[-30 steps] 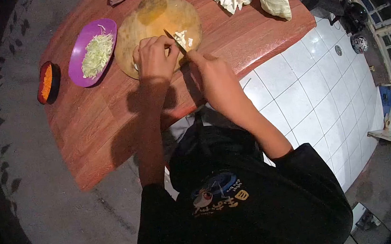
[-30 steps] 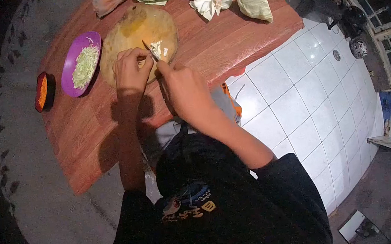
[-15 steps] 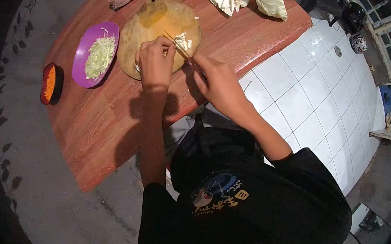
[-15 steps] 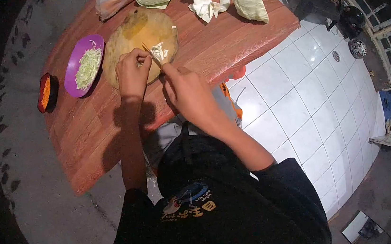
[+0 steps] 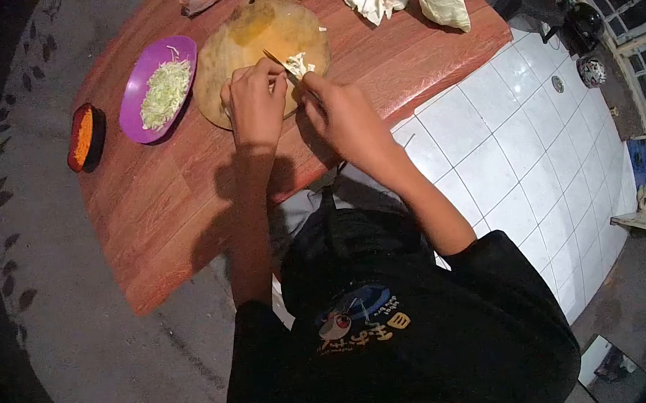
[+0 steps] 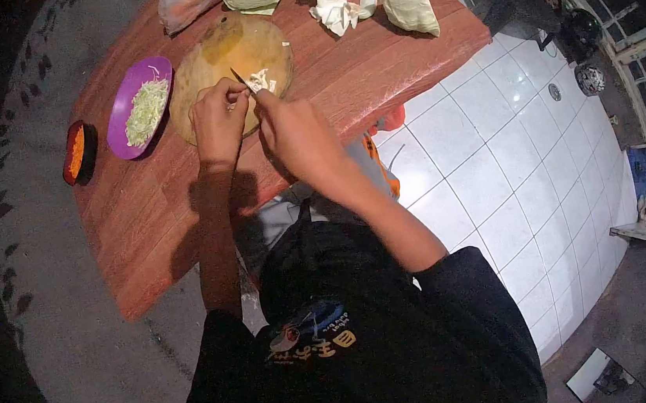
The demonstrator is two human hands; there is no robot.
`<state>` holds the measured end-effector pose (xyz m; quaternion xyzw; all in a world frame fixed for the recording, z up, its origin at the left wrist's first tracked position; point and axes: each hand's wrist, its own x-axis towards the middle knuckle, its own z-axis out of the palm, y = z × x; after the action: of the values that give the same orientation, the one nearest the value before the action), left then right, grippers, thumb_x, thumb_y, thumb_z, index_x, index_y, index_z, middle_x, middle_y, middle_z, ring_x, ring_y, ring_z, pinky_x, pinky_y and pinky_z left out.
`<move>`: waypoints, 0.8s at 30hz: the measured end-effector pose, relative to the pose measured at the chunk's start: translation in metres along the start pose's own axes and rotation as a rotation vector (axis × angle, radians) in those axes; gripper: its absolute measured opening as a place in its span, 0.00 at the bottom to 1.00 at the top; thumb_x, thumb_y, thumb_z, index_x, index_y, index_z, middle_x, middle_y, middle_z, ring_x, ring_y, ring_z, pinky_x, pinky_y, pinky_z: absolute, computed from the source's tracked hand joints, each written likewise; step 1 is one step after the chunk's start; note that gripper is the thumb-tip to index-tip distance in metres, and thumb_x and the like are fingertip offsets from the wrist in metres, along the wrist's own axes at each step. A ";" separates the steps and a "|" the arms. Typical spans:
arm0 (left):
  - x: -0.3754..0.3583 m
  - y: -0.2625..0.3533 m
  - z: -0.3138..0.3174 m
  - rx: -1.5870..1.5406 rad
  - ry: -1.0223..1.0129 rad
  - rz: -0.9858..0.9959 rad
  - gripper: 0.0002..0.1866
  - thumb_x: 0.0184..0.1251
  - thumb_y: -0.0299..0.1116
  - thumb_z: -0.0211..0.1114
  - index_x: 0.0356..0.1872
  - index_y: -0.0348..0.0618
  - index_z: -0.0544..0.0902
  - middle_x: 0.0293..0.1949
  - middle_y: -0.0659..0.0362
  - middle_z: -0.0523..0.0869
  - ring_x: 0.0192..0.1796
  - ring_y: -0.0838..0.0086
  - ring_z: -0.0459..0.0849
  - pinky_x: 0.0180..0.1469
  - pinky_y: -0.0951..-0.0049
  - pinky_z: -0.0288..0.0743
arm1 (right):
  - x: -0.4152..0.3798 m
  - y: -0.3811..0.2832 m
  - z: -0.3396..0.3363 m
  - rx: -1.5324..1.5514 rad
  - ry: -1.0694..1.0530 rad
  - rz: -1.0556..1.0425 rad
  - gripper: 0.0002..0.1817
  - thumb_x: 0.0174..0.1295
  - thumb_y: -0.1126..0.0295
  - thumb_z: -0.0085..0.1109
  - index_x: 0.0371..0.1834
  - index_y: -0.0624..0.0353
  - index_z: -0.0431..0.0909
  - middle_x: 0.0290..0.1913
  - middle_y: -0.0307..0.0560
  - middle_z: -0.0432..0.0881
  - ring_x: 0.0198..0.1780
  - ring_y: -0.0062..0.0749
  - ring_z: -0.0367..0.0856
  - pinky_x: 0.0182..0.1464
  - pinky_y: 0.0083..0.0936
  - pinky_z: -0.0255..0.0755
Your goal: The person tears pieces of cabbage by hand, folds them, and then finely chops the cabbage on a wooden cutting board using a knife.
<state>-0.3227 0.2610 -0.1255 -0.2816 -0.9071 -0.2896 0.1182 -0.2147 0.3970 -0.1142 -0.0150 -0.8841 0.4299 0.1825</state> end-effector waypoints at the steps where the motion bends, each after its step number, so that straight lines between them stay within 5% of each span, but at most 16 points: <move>1: -0.001 0.003 -0.001 0.035 -0.012 -0.011 0.05 0.68 0.33 0.70 0.38 0.46 0.87 0.40 0.57 0.91 0.53 0.59 0.84 0.64 0.55 0.65 | 0.000 0.000 -0.003 0.013 -0.005 -0.002 0.12 0.70 0.72 0.57 0.54 0.64 0.77 0.32 0.72 0.83 0.38 0.70 0.84 0.41 0.59 0.76; 5: -0.002 0.005 -0.006 0.270 0.049 0.139 0.08 0.71 0.37 0.67 0.43 0.47 0.90 0.45 0.58 0.91 0.62 0.60 0.82 0.70 0.51 0.61 | -0.004 -0.006 -0.019 0.060 0.062 0.034 0.11 0.71 0.70 0.58 0.52 0.64 0.77 0.32 0.72 0.83 0.38 0.70 0.84 0.41 0.57 0.76; 14: 0.009 -0.001 -0.007 0.114 -0.013 0.186 0.14 0.71 0.43 0.68 0.50 0.50 0.91 0.50 0.61 0.89 0.65 0.59 0.78 0.72 0.40 0.57 | -0.011 0.012 -0.038 0.198 0.190 0.115 0.11 0.70 0.70 0.60 0.51 0.64 0.76 0.36 0.65 0.85 0.38 0.63 0.85 0.39 0.44 0.76; 19: 0.006 0.013 -0.008 0.235 -0.005 0.210 0.22 0.65 0.47 0.73 0.57 0.51 0.88 0.55 0.64 0.84 0.66 0.61 0.75 0.70 0.37 0.57 | -0.014 0.026 -0.045 0.264 0.218 0.201 0.13 0.71 0.69 0.62 0.54 0.64 0.79 0.34 0.56 0.86 0.34 0.40 0.86 0.39 0.34 0.76; 24: 0.019 0.012 -0.011 0.356 0.012 0.222 0.27 0.63 0.50 0.74 0.61 0.51 0.86 0.55 0.63 0.83 0.65 0.62 0.75 0.69 0.38 0.57 | -0.010 0.049 -0.034 0.328 0.295 0.209 0.14 0.72 0.69 0.61 0.56 0.65 0.81 0.35 0.54 0.87 0.35 0.30 0.85 0.40 0.31 0.76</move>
<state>-0.3303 0.2709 -0.1040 -0.3529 -0.9066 -0.1115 0.2025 -0.2006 0.4523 -0.1356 -0.1389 -0.7598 0.5775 0.2643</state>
